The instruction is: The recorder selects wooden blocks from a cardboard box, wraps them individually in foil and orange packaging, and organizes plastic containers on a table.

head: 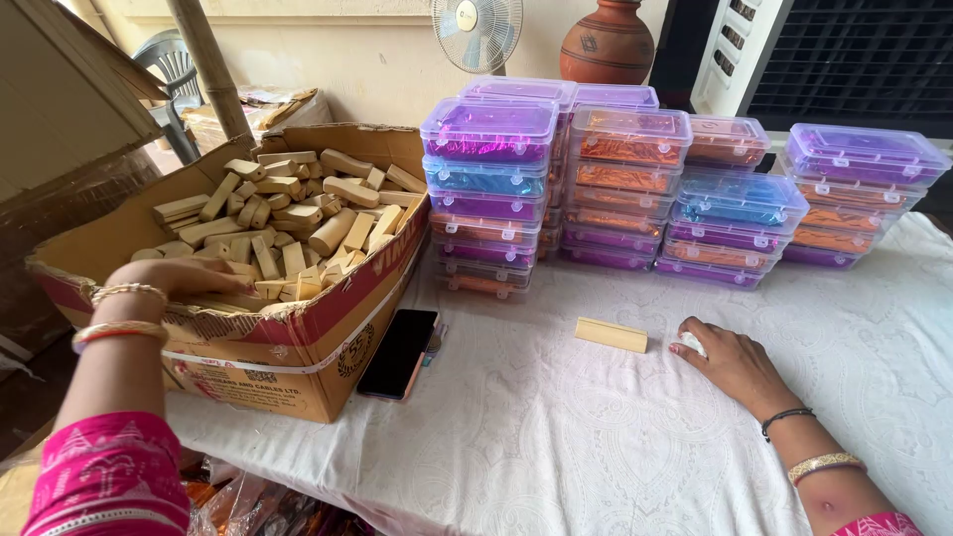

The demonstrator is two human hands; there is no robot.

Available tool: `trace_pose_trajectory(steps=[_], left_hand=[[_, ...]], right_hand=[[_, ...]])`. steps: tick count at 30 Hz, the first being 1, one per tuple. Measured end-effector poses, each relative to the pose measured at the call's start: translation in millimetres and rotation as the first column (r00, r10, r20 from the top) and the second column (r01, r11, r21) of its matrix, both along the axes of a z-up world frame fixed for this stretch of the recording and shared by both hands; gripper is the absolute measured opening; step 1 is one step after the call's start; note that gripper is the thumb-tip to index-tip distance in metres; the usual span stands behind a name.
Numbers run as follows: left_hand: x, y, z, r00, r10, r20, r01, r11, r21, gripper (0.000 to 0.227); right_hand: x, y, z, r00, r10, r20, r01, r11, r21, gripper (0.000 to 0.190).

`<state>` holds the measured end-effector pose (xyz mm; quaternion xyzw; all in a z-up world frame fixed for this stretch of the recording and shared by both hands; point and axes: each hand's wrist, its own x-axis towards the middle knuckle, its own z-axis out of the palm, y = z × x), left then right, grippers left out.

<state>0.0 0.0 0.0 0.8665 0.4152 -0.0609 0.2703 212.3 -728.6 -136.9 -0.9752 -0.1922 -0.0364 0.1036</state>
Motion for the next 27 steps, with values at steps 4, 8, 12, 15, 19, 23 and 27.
trace_pose_trajectory(steps=[4,8,12,15,19,23,27], left_hand=[[4,-2,1,0.967,-0.179,-0.181,0.201,0.973,0.111,0.083],[-3,-17,15,0.989,-0.142,-0.037,0.13,0.965,-0.228,0.054],[-7,-8,13,0.968,0.021,0.252,0.071,0.934,-0.35,0.064],[-1,34,-4,0.824,-0.162,0.542,0.462,0.746,-0.479,0.065],[-4,2,6,0.81,-0.13,0.572,0.339,0.9,-0.275,0.041],[12,-20,4,0.993,-0.071,0.091,0.08,0.992,-0.1,0.035],[57,51,-42,0.791,-0.59,-0.164,0.611,0.78,0.138,0.044]], right_hand=[[1,-2,-3,0.997,0.048,0.052,-0.049,0.999,0.021,0.04],[-2,1,-1,1.0,0.012,0.026,-0.012,1.0,-0.004,0.04],[-2,4,-1,0.999,-0.037,-0.026,0.036,0.999,-0.007,0.038],[-1,4,-2,0.999,-0.043,-0.019,0.042,0.999,-0.033,0.038],[-4,4,-1,0.997,-0.057,-0.043,0.056,0.998,-0.031,0.038],[-3,4,-2,0.999,-0.051,-0.014,0.05,0.998,-0.029,0.039],[2,2,-8,0.999,-0.041,0.014,0.041,0.999,-0.011,0.038]])
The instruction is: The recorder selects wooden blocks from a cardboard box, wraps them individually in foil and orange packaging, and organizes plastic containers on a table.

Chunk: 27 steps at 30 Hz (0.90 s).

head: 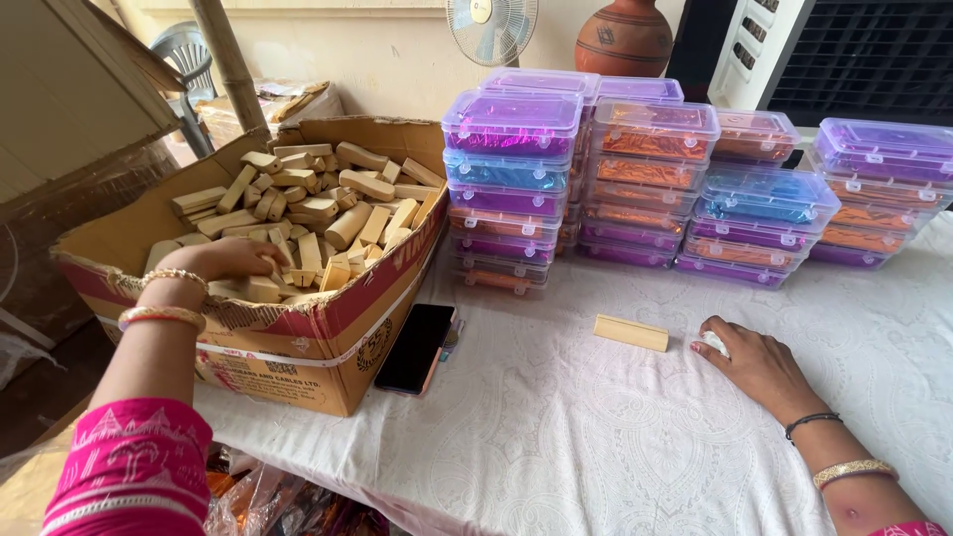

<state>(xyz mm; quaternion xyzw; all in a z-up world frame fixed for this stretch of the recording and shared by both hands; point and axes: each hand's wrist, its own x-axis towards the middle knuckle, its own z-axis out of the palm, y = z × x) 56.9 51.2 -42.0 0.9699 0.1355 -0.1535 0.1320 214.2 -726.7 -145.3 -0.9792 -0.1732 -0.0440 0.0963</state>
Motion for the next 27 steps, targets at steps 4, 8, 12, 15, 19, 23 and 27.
trace_pose_trajectory(steps=[4,8,12,15,19,23,27], left_hand=[[-10,-102,44,0.964,-0.121,0.236,0.154,0.98,-0.129,0.069],[-10,-162,61,0.959,-0.225,0.173,0.261,0.938,-0.229,0.067],[-10,-154,57,0.961,-0.135,0.242,0.188,0.959,-0.213,0.057],[-16,-154,63,0.904,0.099,0.417,0.112,0.884,-0.454,0.051],[-26,-152,66,0.807,0.238,0.54,0.173,0.78,-0.602,0.043],[-26,-153,70,0.726,0.273,0.631,0.253,0.748,-0.614,0.035],[-24,-147,67,0.715,0.345,0.608,0.207,0.726,-0.656,0.04]], right_hand=[[-1,1,4,1.0,-0.008,0.009,0.008,1.0,-0.019,0.038],[1,0,-3,1.0,0.003,0.024,-0.002,1.0,-0.02,0.039],[-3,0,2,0.998,0.022,0.063,-0.022,1.0,-0.01,0.04],[-6,2,6,1.0,-0.003,0.015,0.004,1.0,-0.017,0.039],[-2,2,0,1.0,0.001,-0.011,-0.001,1.0,0.024,0.036],[-7,1,6,1.0,0.021,0.023,-0.021,1.0,-0.013,0.037],[-6,1,4,0.998,0.04,0.047,-0.039,0.999,-0.031,0.038]])
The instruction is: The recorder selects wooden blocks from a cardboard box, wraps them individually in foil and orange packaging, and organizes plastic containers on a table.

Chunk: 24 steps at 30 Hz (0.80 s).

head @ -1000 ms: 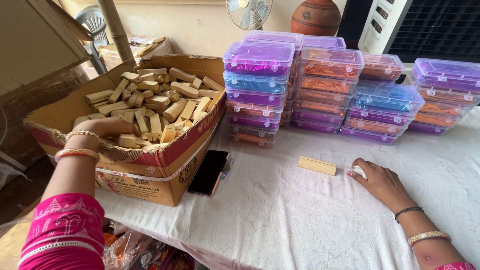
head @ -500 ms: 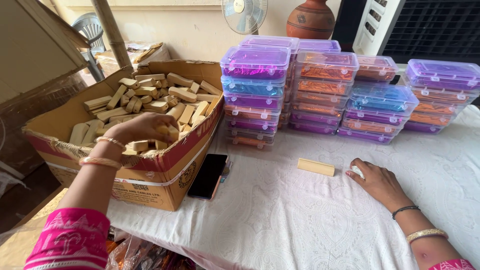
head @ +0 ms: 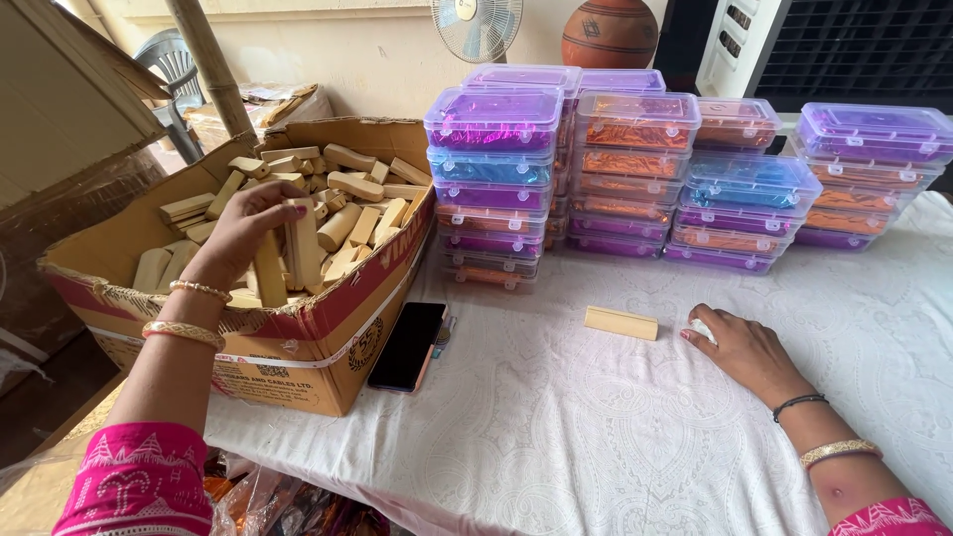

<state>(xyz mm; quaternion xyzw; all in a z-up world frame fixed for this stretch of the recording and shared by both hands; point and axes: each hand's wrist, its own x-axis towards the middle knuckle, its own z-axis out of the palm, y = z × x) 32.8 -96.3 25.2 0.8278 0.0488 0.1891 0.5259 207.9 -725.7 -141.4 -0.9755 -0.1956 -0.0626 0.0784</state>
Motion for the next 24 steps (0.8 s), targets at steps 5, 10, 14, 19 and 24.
trace_pose_trajectory(steps=[5,10,14,19,24], left_hand=[[11,14,-12,0.988,-0.036,-0.153,0.045,0.997,0.056,0.054],[13,16,-15,0.947,-0.019,-0.321,0.083,0.979,0.187,0.068],[8,13,-11,0.925,0.177,-0.338,-0.01,0.897,0.442,0.066],[4,17,-16,0.926,0.361,-0.107,-0.21,0.73,0.65,0.045],[-4,21,-15,0.693,0.266,0.67,-0.706,0.44,0.555,0.014]], right_hand=[[0,0,1,1.0,0.011,0.011,-0.011,1.0,0.004,0.037],[-2,-1,2,1.0,0.007,0.014,-0.007,1.0,0.004,0.038],[0,-3,1,0.999,0.038,0.037,-0.04,0.998,0.042,0.039],[0,-6,0,0.998,0.053,0.032,-0.055,0.996,0.074,0.038],[0,-7,-2,0.988,0.127,0.091,-0.135,0.987,0.091,0.035]])
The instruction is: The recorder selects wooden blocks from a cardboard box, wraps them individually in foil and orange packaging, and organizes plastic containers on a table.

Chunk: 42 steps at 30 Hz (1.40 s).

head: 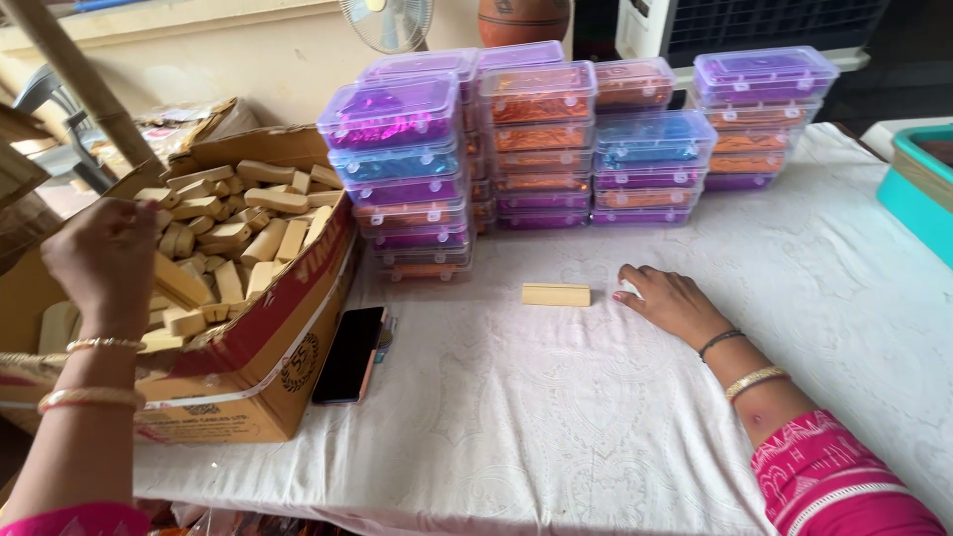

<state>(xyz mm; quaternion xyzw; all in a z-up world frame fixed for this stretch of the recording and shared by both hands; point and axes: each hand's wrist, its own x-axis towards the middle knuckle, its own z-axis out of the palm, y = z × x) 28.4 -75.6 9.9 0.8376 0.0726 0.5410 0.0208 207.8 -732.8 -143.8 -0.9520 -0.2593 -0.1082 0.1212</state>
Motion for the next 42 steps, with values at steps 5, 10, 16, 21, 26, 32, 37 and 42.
trace_pose_trajectory(steps=[5,10,16,21,26,32,37,42], left_hand=[[-11,-86,29,0.961,-0.226,0.16,0.211,0.972,0.108,0.01],[2,-215,10,0.956,-0.291,-0.032,0.291,0.933,0.21,0.014],[38,-373,-55,0.492,-0.845,-0.212,0.865,0.503,0.004,0.018],[89,-444,-98,0.48,-0.875,-0.059,0.833,0.476,-0.281,0.018],[116,-463,-131,0.468,-0.883,0.024,0.839,0.436,-0.326,0.016],[116,-457,-149,0.302,-0.951,-0.061,0.86,0.3,-0.413,0.027],[126,-463,-159,0.164,-0.985,0.055,0.837,0.109,-0.536,0.031],[137,-462,-164,0.283,-0.958,0.048,0.449,0.088,-0.889,0.031]], right_hand=[[-1,0,3,1.0,0.013,-0.006,-0.013,1.0,0.011,0.035],[8,-1,-3,0.999,0.019,-0.033,-0.017,0.997,0.073,0.035],[13,16,-7,0.937,-0.029,-0.349,0.17,0.909,0.381,0.044],[-9,51,-19,0.605,0.667,-0.434,0.448,0.165,0.879,0.058],[9,49,-68,0.634,0.625,-0.455,0.364,0.278,0.889,0.058],[19,29,-40,0.884,0.25,-0.394,0.139,0.665,0.734,0.074],[27,4,-22,0.94,0.089,-0.329,0.143,0.774,0.616,0.071],[34,-21,-2,0.889,-0.063,-0.453,0.379,0.656,0.653,0.055]])
